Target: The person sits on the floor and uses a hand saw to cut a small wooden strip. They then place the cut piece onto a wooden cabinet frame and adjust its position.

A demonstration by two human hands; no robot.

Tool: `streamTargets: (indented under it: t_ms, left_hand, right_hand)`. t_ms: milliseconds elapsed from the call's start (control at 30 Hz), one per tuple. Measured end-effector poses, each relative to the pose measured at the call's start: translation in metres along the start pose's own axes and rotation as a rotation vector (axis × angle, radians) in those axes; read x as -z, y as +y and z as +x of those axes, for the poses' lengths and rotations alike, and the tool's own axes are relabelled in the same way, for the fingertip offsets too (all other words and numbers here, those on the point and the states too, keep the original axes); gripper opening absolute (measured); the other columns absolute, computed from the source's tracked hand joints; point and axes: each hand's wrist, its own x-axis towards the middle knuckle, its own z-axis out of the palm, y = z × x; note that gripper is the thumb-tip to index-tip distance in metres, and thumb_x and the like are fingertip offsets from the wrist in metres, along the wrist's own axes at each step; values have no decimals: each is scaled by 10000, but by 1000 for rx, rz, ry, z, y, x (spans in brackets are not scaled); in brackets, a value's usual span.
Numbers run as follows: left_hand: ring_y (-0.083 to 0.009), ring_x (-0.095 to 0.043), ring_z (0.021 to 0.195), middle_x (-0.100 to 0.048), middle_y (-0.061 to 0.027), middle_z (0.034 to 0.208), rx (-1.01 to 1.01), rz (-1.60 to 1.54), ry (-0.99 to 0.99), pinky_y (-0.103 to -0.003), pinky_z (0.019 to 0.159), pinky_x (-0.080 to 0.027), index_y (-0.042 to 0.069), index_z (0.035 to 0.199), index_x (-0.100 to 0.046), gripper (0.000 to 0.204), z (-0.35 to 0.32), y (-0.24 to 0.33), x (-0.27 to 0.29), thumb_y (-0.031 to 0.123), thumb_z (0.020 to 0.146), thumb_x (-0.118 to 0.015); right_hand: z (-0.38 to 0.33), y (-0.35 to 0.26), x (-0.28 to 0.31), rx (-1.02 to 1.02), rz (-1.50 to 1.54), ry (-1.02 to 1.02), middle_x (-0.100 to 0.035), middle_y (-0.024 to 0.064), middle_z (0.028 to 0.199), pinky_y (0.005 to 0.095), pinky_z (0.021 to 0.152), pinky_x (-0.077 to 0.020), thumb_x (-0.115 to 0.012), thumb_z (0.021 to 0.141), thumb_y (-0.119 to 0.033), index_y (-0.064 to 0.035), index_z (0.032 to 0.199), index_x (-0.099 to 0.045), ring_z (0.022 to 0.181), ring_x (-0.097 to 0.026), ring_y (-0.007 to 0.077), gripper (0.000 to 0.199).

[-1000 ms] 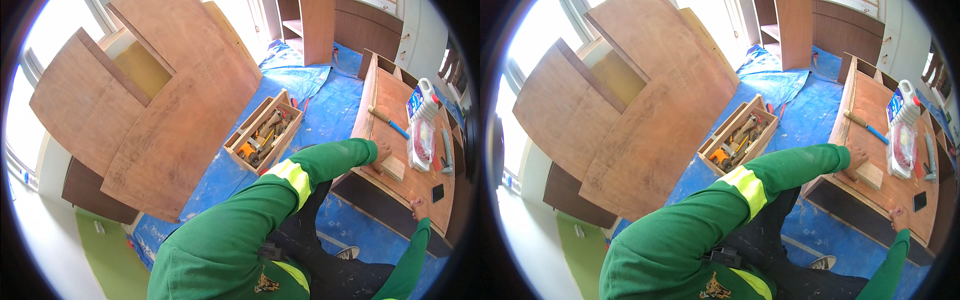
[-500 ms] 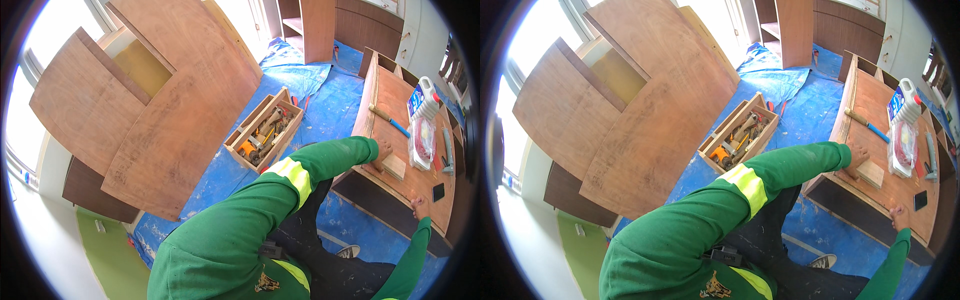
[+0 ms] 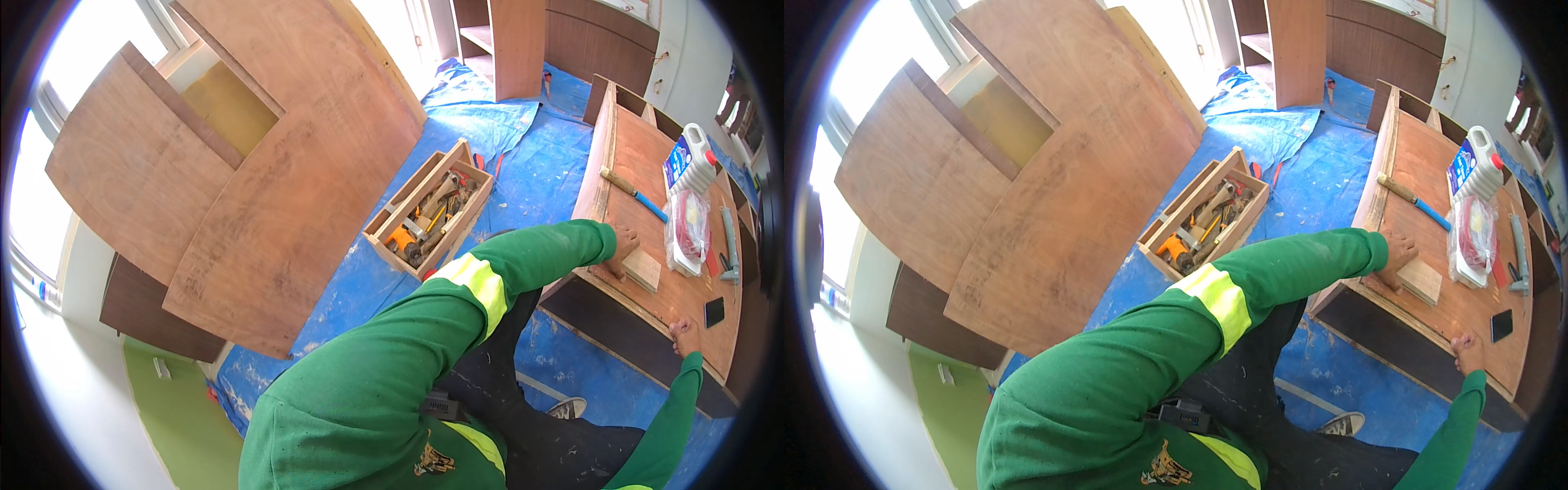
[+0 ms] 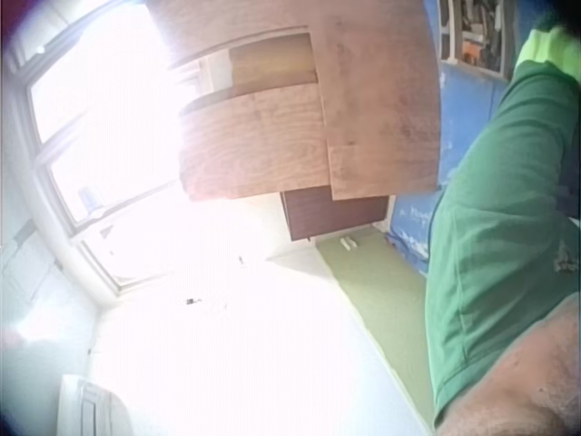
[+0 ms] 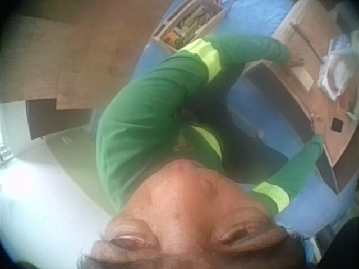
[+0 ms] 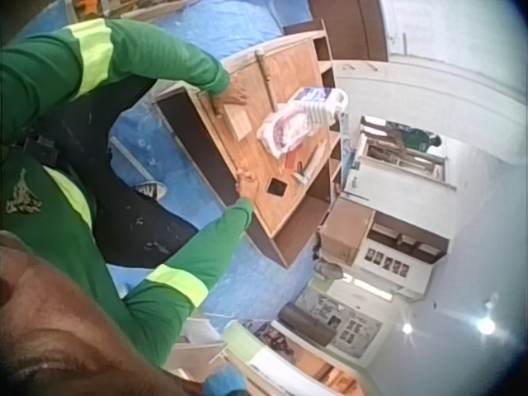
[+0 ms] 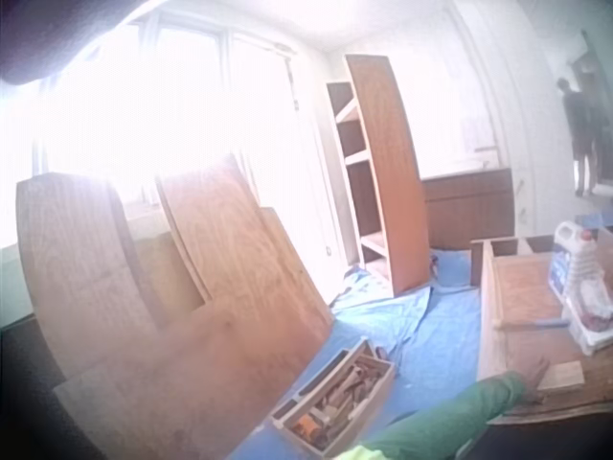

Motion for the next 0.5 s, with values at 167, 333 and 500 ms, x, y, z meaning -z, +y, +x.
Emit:
streamTargets:
  t_ms: [167, 333, 500]
  left_hand:
    - [-351, -551, 1436, -589, -171, 1480, -3, -21, 8, -607, 1118, -467, 11, 1483, -593, 1086, -1, -2, -2, 740, 727, -869]
    - [-355, -549, 1442, -584, -175, 1495, -5, 1, -1, -624, 1125, -463, 9, 1490, -588, 1086, 2, 0, -1, 738, 734, -866]
    - [-359, -547, 1450, -579, -179, 1509, 5, 7, -18, -633, 1136, -454, 6, 1503, -579, 1099, -1, -1, 1, 740, 736, -862]
  right_hand:
    - [1, 0, -1, 4, -4, 4, -578, 9, 671, 303, 388, -401, -766, 996, -214, -143, 914, -533, 454, -512, 125, 257]
    - [3, 8, 2, 20, -9, 5, -577, 11, 669, 301, 387, -398, -770, 990, -220, -140, 909, -539, 451, -510, 124, 258]
    - [3, 3, -2, 21, 3, 2, -575, 12, 667, 303, 385, -401, -774, 987, -231, -138, 898, -539, 448, -510, 124, 268]
